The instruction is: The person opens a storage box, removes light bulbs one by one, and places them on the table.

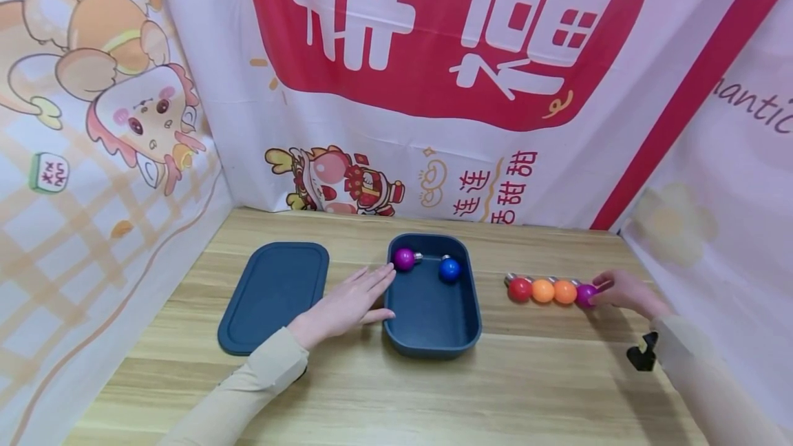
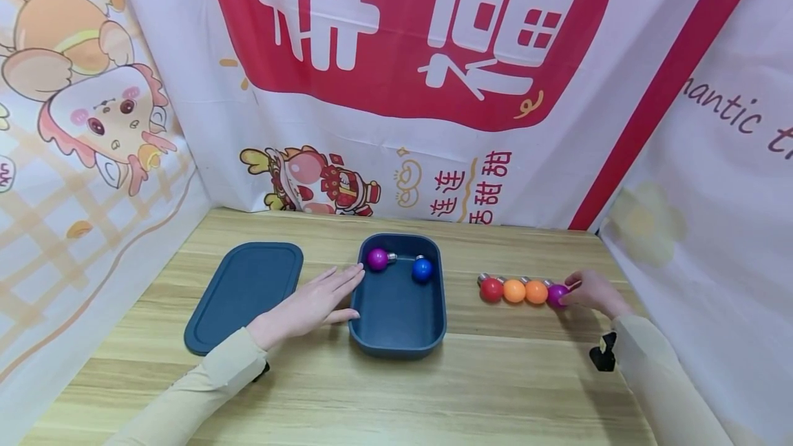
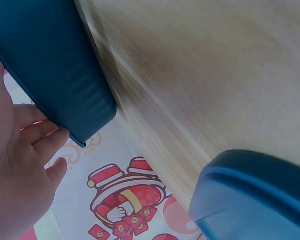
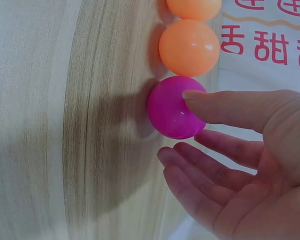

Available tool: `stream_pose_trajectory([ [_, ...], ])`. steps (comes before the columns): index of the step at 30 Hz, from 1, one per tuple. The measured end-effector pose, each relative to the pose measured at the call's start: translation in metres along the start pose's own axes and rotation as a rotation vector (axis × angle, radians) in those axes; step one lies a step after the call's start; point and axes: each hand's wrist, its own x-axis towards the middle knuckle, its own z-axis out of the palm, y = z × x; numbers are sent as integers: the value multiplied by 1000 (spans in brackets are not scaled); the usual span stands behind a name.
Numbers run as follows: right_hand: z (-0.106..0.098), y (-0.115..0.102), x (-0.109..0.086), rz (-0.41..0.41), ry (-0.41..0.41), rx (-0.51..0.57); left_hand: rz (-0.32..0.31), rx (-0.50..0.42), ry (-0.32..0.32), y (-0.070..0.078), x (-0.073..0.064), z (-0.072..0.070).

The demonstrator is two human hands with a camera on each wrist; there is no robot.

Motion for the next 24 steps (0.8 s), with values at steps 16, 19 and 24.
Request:
stream_pose_trajectory([
  [16,-9,-17,-8,-28,47,-70,-4,-30,1,-2,0,2],
  [19,-11,-25,-9,-36,63,-80,-5,-61,3,-3,0,2],
  [24,-12,-42,-10,-45,67,-90,-16,-131,-13,-3,0,0],
])
